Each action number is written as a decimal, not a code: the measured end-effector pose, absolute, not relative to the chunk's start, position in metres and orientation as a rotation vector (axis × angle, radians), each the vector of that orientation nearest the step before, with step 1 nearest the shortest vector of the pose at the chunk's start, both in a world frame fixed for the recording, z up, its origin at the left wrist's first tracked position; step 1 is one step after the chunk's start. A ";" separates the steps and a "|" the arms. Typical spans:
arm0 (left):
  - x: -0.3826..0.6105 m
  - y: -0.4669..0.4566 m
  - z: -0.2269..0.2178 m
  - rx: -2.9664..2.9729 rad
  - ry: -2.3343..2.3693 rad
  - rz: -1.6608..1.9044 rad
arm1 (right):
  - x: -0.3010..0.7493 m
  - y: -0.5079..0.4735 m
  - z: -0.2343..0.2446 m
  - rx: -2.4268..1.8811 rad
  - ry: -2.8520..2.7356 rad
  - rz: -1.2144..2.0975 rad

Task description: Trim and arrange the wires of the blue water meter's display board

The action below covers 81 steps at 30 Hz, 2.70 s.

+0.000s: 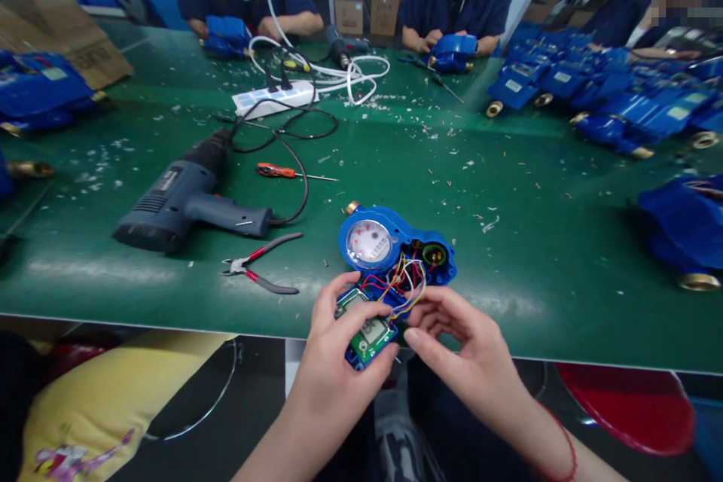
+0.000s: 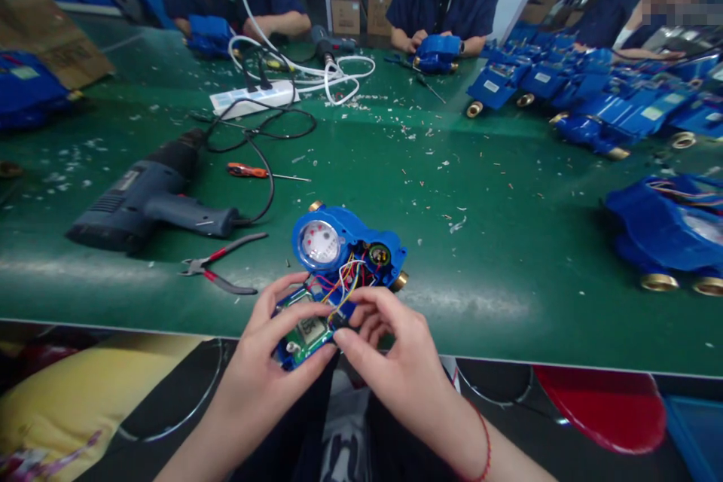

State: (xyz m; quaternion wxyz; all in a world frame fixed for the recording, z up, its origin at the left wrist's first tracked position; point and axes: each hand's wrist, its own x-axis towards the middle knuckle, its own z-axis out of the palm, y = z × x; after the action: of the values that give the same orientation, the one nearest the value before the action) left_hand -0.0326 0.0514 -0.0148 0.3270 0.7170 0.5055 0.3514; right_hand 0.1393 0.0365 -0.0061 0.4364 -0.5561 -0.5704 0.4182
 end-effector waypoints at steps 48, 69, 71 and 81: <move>-0.032 0.032 -0.039 0.278 0.715 0.868 | 0.161 0.021 -0.058 -1.334 -1.087 1.367; -0.029 0.048 -0.036 0.319 0.829 0.854 | 0.192 0.082 -0.051 -1.674 -1.426 0.409; -0.031 0.047 -0.038 0.305 0.815 0.844 | 0.178 0.056 -0.051 -1.576 -1.151 0.801; -0.027 0.051 -0.024 0.349 0.875 0.795 | 0.136 0.030 -0.042 -1.284 -0.641 1.460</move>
State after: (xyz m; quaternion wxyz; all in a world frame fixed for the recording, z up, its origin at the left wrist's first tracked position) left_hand -0.0273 0.0511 -0.0243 0.8161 0.1637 0.4101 0.3728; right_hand 0.1355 0.0303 -0.0423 0.5203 -0.5357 -0.2673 0.6090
